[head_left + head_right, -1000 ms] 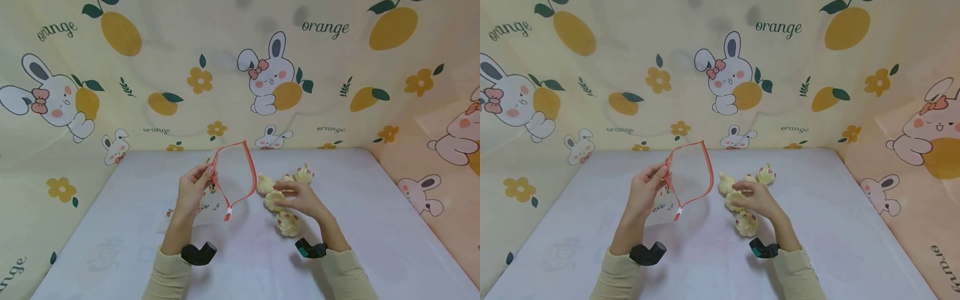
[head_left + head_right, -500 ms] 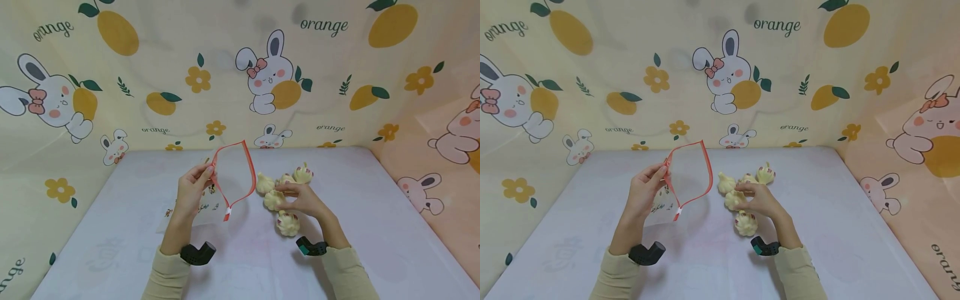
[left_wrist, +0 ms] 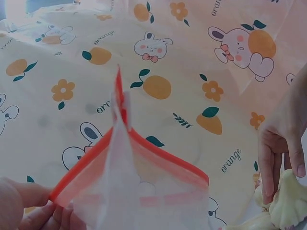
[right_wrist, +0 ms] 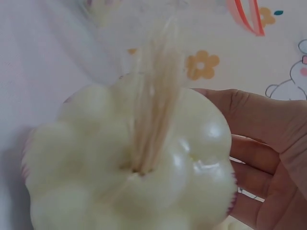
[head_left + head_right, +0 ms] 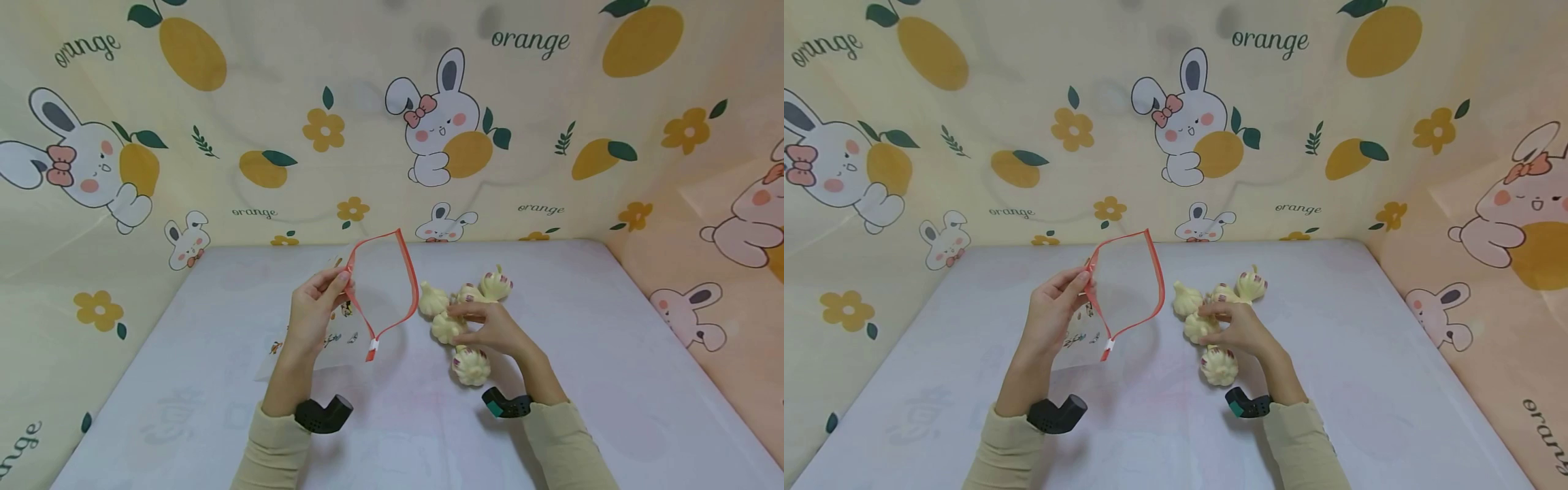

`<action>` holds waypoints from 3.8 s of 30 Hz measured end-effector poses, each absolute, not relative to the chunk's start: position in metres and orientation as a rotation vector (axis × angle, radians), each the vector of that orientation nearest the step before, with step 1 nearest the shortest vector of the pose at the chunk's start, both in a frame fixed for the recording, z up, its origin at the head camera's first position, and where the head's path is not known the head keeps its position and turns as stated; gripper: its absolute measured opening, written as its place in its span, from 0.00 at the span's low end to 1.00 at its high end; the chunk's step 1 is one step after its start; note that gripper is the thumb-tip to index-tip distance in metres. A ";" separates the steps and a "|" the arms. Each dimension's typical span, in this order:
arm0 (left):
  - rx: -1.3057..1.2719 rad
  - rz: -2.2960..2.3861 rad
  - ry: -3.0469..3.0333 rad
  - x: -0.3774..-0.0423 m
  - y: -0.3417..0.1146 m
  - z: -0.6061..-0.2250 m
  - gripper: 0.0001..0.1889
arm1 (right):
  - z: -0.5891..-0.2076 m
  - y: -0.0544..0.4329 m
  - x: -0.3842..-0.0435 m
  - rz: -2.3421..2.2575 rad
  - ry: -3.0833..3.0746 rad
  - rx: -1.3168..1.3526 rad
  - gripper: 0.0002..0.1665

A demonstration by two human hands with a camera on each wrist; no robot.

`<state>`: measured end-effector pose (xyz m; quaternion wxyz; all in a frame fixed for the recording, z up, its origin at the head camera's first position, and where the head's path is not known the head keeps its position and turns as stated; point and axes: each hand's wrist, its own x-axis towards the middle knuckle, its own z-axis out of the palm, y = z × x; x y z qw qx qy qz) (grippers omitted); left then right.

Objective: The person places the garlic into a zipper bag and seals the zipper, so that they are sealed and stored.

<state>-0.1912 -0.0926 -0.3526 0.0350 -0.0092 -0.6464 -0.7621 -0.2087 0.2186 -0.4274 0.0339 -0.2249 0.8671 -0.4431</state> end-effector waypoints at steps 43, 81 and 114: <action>-0.017 -2.348 -2.007 -0.191 -0.091 -0.353 0.16 | -0.430 0.221 -0.211 -1.333 2.719 -0.665 0.13; -0.030 -2.357 -1.977 -0.192 -0.090 -0.356 0.14 | -0.408 0.229 -0.208 -1.491 2.712 -0.646 0.17; -0.051 -2.355 -1.990 -0.191 -0.089 -0.354 0.15 | -0.385 0.212 -0.208 -1.714 2.649 -0.677 0.18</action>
